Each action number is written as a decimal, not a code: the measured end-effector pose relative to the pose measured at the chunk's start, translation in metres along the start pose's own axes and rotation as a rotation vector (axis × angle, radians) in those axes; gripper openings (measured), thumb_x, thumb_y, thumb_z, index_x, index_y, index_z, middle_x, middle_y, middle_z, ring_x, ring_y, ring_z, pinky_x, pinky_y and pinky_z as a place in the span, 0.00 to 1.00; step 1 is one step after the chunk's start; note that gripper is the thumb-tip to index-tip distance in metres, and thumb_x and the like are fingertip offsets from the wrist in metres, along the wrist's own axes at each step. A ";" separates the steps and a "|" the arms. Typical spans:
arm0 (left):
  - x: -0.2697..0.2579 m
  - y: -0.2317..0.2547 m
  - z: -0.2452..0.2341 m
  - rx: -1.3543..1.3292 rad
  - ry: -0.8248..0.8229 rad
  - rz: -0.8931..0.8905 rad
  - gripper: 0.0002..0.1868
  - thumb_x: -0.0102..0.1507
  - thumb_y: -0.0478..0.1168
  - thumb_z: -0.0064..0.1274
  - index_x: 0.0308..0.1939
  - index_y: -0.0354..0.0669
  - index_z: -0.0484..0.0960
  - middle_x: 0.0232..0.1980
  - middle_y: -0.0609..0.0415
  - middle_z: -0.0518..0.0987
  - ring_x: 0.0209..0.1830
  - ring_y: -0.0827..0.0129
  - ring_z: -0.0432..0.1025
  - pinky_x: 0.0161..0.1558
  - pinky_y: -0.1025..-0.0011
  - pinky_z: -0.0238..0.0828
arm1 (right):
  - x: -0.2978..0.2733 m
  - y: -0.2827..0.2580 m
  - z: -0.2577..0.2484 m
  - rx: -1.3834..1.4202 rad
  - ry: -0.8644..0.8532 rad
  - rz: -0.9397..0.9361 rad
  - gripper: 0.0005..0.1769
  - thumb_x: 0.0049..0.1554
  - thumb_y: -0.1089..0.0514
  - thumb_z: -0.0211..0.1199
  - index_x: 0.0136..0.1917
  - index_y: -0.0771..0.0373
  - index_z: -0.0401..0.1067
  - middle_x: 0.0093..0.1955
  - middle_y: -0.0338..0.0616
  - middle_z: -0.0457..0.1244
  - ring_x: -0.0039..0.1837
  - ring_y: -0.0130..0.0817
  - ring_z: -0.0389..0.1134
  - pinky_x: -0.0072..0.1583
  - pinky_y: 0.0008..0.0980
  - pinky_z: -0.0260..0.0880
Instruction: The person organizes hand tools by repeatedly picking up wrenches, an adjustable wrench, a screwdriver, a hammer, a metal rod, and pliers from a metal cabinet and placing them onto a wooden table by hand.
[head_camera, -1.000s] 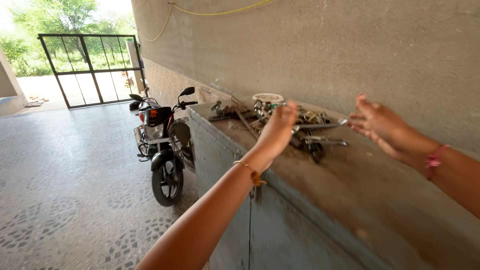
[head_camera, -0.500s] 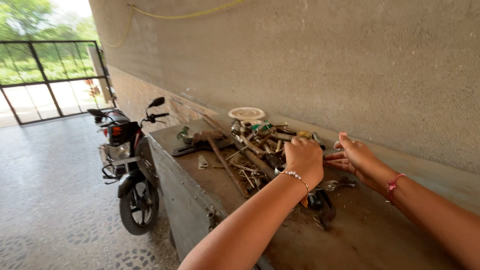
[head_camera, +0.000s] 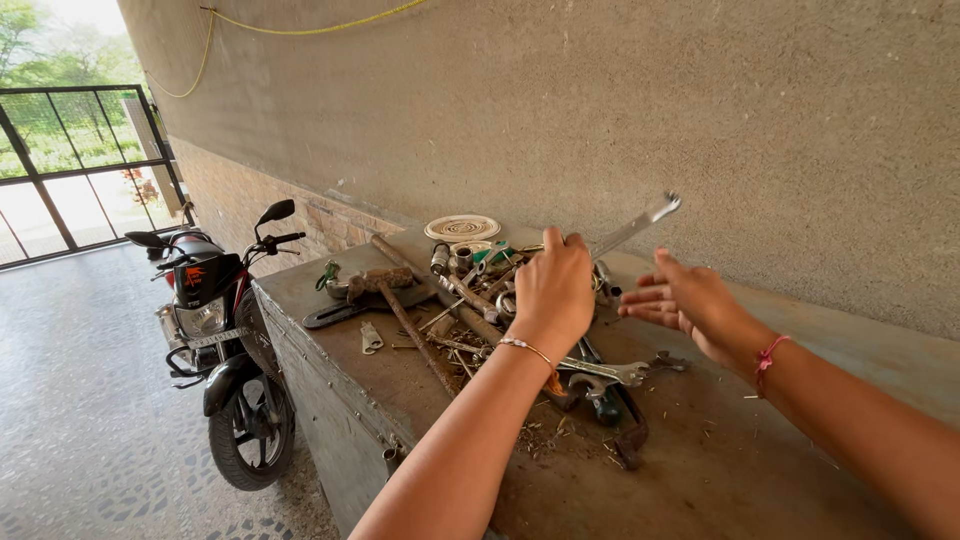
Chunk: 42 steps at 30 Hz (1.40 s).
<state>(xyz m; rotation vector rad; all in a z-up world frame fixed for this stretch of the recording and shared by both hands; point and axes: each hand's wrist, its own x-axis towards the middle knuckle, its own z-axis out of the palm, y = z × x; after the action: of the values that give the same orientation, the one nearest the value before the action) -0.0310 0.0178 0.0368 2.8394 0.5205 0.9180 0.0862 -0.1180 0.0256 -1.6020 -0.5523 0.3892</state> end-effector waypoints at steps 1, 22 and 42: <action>0.000 -0.001 -0.001 -0.060 0.086 0.028 0.13 0.64 0.31 0.55 0.52 0.32 0.76 0.61 0.39 0.70 0.49 0.49 0.76 0.49 0.55 0.75 | -0.005 -0.007 0.000 0.001 0.001 -0.001 0.36 0.67 0.41 0.40 0.65 0.80 0.62 0.57 0.74 0.67 0.59 0.55 0.74 0.61 0.40 0.76; -0.067 0.030 -0.109 0.145 0.805 0.159 0.16 0.54 0.26 0.60 0.45 0.41 0.81 0.49 0.51 0.72 0.56 0.55 0.70 0.70 0.53 0.61 | -0.096 -0.091 -0.016 0.407 -0.004 -0.554 0.12 0.68 0.58 0.50 0.49 0.69 0.69 0.43 0.58 0.70 0.44 0.42 0.76 0.47 0.30 0.81; -0.239 0.106 -0.209 -0.700 0.572 0.099 0.24 0.59 0.34 0.55 0.60 0.44 0.77 0.49 0.41 0.82 0.40 0.55 0.81 0.40 0.60 0.78 | -0.334 -0.105 -0.043 0.610 0.016 -0.531 0.15 0.71 0.57 0.46 0.50 0.70 0.67 0.48 0.56 0.68 0.53 0.45 0.76 0.56 0.28 0.77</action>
<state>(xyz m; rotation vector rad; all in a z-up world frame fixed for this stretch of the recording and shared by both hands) -0.3043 -0.1660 0.0978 1.9765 0.0602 1.5650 -0.1776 -0.3361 0.1103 -0.8313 -0.7361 0.1201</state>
